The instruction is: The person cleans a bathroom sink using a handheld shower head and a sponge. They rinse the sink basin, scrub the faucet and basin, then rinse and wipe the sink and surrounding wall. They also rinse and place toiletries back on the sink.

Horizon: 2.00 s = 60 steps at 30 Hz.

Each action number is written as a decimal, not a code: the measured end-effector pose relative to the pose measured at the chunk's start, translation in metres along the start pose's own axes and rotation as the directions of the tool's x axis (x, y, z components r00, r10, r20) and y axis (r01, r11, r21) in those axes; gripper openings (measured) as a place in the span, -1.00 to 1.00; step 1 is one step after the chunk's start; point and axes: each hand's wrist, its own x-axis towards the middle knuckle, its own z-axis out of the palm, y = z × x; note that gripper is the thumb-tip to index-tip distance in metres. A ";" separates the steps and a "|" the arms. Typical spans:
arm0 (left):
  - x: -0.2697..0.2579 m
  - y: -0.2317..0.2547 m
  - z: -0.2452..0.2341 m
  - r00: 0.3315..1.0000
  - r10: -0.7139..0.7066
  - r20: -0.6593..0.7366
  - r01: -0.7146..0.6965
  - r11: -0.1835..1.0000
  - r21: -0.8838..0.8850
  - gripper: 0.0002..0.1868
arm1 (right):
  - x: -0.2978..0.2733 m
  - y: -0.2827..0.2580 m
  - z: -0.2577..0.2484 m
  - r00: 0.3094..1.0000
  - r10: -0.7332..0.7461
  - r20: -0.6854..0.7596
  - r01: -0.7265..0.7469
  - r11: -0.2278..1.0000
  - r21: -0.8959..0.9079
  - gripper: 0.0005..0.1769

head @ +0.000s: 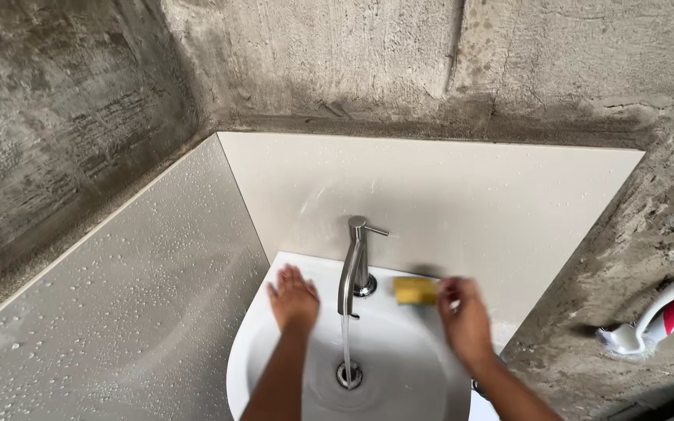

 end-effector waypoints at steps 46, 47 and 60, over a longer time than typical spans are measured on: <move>-0.103 0.058 0.072 0.844 0.192 0.501 0.398 -0.850 -0.345 -0.55 | -0.053 -0.069 0.095 0.479 0.327 0.814 -0.876 0.116 0.469 -0.66; -0.101 0.058 0.068 0.834 0.248 0.493 0.422 -0.863 -0.280 -0.52 | -0.044 -0.071 0.090 0.444 0.322 0.836 -0.886 0.296 0.357 -0.67; -0.096 0.062 0.065 0.700 0.233 0.675 0.685 -0.488 -0.541 -0.83 | 0.043 -0.222 0.036 0.816 -0.093 0.570 0.526 0.527 -0.667 -0.80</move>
